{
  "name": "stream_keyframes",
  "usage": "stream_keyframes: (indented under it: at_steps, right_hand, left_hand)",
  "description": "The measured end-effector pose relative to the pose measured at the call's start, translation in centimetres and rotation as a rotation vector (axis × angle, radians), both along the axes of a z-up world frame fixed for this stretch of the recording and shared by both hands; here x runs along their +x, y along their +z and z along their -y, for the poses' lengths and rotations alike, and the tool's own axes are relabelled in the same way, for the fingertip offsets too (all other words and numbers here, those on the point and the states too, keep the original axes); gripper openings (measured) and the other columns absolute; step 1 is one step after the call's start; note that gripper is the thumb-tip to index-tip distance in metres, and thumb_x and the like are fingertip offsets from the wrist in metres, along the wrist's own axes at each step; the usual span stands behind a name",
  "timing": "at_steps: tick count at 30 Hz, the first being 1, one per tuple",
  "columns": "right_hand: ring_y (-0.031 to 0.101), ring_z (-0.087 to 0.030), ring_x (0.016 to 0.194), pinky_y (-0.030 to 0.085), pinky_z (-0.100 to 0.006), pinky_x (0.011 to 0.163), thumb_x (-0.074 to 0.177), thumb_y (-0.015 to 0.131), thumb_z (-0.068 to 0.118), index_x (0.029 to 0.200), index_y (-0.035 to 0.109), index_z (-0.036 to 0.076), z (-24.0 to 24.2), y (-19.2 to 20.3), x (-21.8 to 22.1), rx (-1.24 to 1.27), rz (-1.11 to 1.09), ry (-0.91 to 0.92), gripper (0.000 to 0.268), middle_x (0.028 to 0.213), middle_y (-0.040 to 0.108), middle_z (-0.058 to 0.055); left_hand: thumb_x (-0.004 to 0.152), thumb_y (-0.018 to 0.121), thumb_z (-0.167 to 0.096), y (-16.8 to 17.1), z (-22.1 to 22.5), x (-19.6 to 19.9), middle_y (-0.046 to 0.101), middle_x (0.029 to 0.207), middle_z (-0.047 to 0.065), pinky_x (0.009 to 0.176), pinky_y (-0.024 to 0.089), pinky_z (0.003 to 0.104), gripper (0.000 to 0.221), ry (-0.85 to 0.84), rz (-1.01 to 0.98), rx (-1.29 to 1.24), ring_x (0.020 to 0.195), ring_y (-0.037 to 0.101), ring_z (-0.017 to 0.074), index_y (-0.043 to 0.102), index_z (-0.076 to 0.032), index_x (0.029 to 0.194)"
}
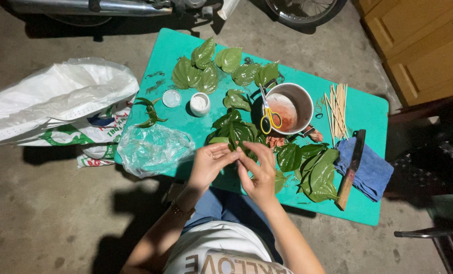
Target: The person folds green leaves into cone shapes and secures them with wooden skewers. They repeatedly pick up leaves, fold them, insert a skewer, and place the finished units on the table.
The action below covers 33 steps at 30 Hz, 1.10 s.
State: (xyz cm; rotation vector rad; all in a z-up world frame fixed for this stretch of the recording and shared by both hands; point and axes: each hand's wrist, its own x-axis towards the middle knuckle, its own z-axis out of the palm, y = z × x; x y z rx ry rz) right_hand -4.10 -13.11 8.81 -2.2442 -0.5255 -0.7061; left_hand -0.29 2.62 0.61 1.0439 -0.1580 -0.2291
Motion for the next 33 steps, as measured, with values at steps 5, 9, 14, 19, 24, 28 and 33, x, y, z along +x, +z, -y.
stream_keyframes:
  at_steps: [5,9,14,19,24,28,33]
  right_hand:
    - [0.059,-0.027,0.130,0.045,-0.040,0.109,0.089,0.070,0.006,0.114,0.078,0.005,1.5,-0.9,0.8,0.419,-0.431,0.152,0.026,0.140,0.064,-0.012]
    - [0.059,-0.024,0.131,0.044,-0.039,0.113,0.093,0.066,0.006,0.109,0.078,0.002,2.4,-1.4,1.4,0.822,-0.621,0.222,0.020,0.141,0.063,-0.012]
    - [0.060,-0.022,0.125,0.047,-0.038,0.108,0.090,0.072,0.005,0.100,0.077,0.001,2.6,-1.5,1.6,0.890,-0.617,0.103,0.012,0.134,0.065,-0.011]
    - [0.060,-0.022,0.125,0.044,-0.035,0.108,0.087,0.076,0.003,0.102,0.077,0.001,2.6,-1.7,2.1,0.600,-0.539,0.090,0.015,0.133,0.065,-0.011]
    - [0.061,-0.021,0.122,0.048,-0.034,0.104,0.085,0.076,0.003,0.102,0.078,0.003,2.3,-2.3,2.6,0.667,-0.723,0.181,0.017,0.134,0.065,-0.010]
    - [0.062,-0.022,0.122,0.049,-0.034,0.104,0.082,0.078,0.001,0.101,0.079,0.002,2.6,-3.4,2.9,0.632,-0.793,0.240,0.019,0.133,0.064,-0.010]
    - [0.062,-0.022,0.121,0.050,-0.034,0.102,0.079,0.081,-0.002,0.098,0.078,0.000,2.7,-5.2,2.8,0.692,-0.806,0.277,0.019,0.131,0.064,-0.011]
  left_hand:
    - [0.095,0.072,-0.001,-0.1,-0.2,0.4,0.077,0.108,0.007,0.085,0.056,0.024,0.024,0.039,-0.043,0.077,0.094,0.069,0.0089,0.072,0.006,0.118]
    - [0.097,0.070,-0.001,0.1,0.3,0.5,0.075,0.114,0.006,0.094,0.056,0.025,0.025,0.053,0.061,0.049,0.103,0.069,0.0093,0.071,0.006,0.120]
    - [0.096,0.069,-0.002,0.2,0.3,0.8,0.076,0.113,0.008,0.096,0.056,0.026,0.027,0.071,0.081,0.136,0.104,0.071,0.0113,0.070,0.005,0.122]
    - [0.096,0.070,-0.002,-0.2,0.4,0.2,0.076,0.108,0.008,0.091,0.057,0.025,0.023,0.081,0.087,0.164,0.100,0.070,0.0091,0.070,0.007,0.117]
    - [0.096,0.075,-0.003,0.5,-0.3,-0.4,0.073,0.089,0.006,0.073,0.052,0.022,0.027,0.108,0.080,0.247,0.083,0.064,0.0065,0.067,0.006,0.121]
    - [0.090,0.075,-0.004,0.8,-1.2,-1.0,0.074,0.086,0.006,0.073,0.055,0.020,0.043,0.084,0.067,0.293,0.083,0.067,0.0056,0.059,0.000,0.130]
    - [0.085,0.078,-0.001,-0.8,-1.3,-0.7,0.076,0.091,0.008,0.074,0.056,0.023,0.046,0.030,-0.066,0.166,0.085,0.072,0.0097,0.055,-0.002,0.125]
